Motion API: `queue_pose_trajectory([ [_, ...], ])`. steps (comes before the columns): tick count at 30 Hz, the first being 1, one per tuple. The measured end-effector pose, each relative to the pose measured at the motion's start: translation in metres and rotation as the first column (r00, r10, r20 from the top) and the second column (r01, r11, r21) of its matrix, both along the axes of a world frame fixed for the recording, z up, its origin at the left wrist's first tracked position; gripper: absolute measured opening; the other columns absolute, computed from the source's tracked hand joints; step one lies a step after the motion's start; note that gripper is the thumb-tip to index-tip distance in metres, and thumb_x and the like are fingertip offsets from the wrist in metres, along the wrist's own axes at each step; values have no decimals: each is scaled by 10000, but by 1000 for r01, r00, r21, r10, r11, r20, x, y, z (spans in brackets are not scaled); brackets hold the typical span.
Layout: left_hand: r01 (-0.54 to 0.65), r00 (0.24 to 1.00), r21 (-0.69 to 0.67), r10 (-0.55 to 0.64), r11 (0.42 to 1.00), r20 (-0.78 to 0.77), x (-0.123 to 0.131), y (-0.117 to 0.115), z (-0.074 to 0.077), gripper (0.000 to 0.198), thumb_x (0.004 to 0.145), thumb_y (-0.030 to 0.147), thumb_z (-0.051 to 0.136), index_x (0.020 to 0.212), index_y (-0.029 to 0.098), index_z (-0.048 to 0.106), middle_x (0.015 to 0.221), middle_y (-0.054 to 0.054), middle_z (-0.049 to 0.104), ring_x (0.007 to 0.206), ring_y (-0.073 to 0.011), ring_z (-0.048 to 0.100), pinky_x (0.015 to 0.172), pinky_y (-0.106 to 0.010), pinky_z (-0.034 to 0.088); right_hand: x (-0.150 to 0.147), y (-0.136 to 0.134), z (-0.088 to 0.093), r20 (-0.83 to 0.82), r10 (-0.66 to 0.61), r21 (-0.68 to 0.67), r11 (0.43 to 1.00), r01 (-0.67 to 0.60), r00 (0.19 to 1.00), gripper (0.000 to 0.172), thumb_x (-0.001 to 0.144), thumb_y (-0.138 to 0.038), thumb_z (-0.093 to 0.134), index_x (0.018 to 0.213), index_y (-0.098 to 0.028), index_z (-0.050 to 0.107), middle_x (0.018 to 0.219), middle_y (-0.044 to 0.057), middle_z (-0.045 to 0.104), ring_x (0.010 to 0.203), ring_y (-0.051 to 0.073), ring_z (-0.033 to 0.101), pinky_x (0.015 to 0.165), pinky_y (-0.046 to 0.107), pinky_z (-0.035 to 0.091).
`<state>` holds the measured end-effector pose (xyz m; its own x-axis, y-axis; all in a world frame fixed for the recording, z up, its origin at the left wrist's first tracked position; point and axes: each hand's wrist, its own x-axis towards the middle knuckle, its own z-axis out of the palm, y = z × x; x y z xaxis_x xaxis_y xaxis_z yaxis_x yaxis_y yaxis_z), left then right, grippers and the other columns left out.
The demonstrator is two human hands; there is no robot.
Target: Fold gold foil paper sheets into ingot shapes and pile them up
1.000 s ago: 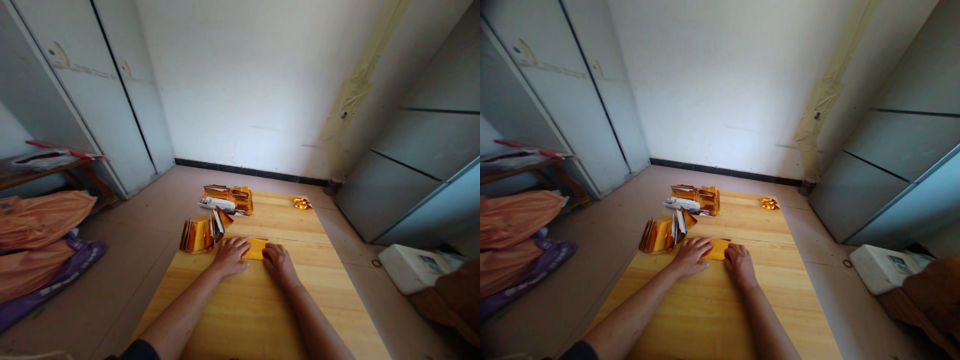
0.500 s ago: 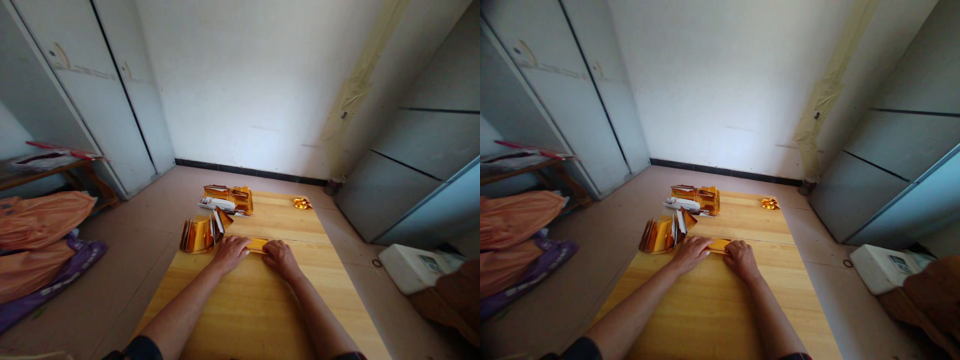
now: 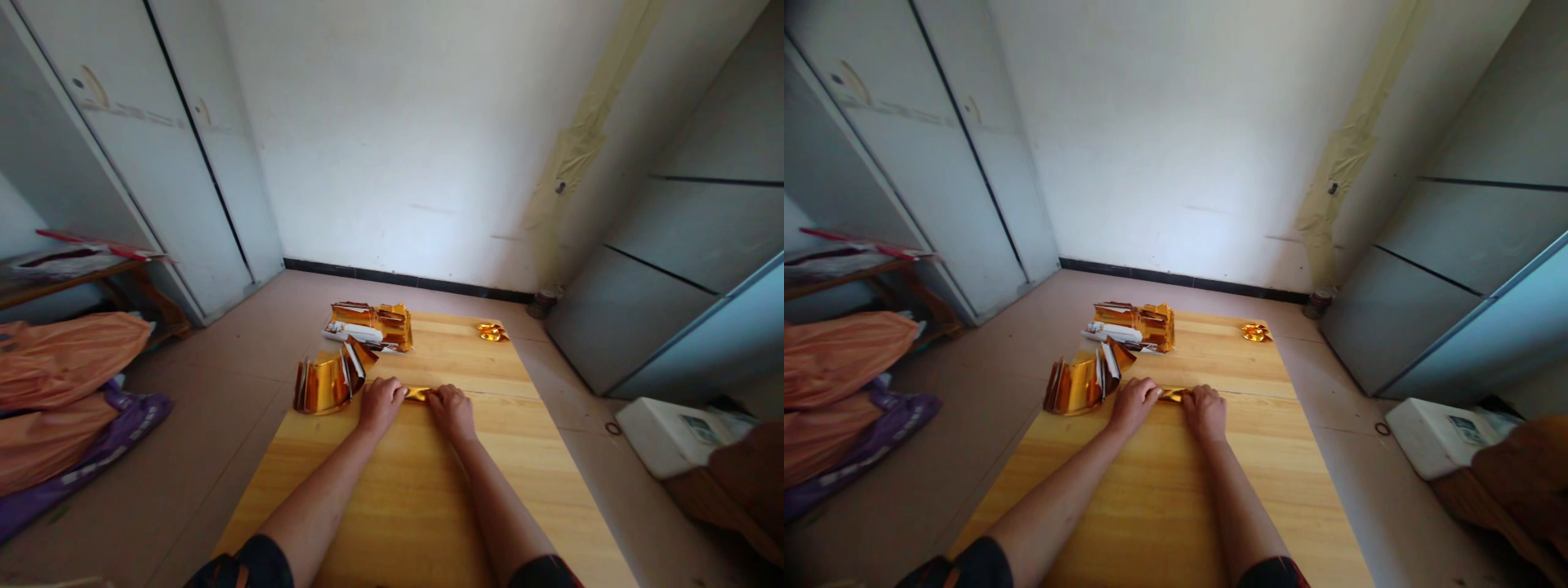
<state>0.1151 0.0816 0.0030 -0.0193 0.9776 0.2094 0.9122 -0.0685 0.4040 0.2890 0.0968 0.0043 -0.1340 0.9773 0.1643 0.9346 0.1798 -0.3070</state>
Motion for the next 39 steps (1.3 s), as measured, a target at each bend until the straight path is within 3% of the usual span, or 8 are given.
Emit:
queue_pose_trajectory([
  [10,-14,1000,29,13,999,15,6,2,-3,137,857,184,486,733,189,544,747,-3,624,715,-131,555,648,-238,320,-9,-6,-1,13,-61,84,995,60,998,156,864,-244,519,760,-177,613,810,31,637,789,144,544,666,254,256],
  [39,-48,990,-78,37,996,-140,12,10,-3,133,895,238,435,944,218,558,945,-38,614,841,-168,593,681,-251,389,-13,-3,-4,76,-93,88,992,86,993,111,846,-232,530,781,-174,599,820,42,629,804,159,536,668,266,252],
])
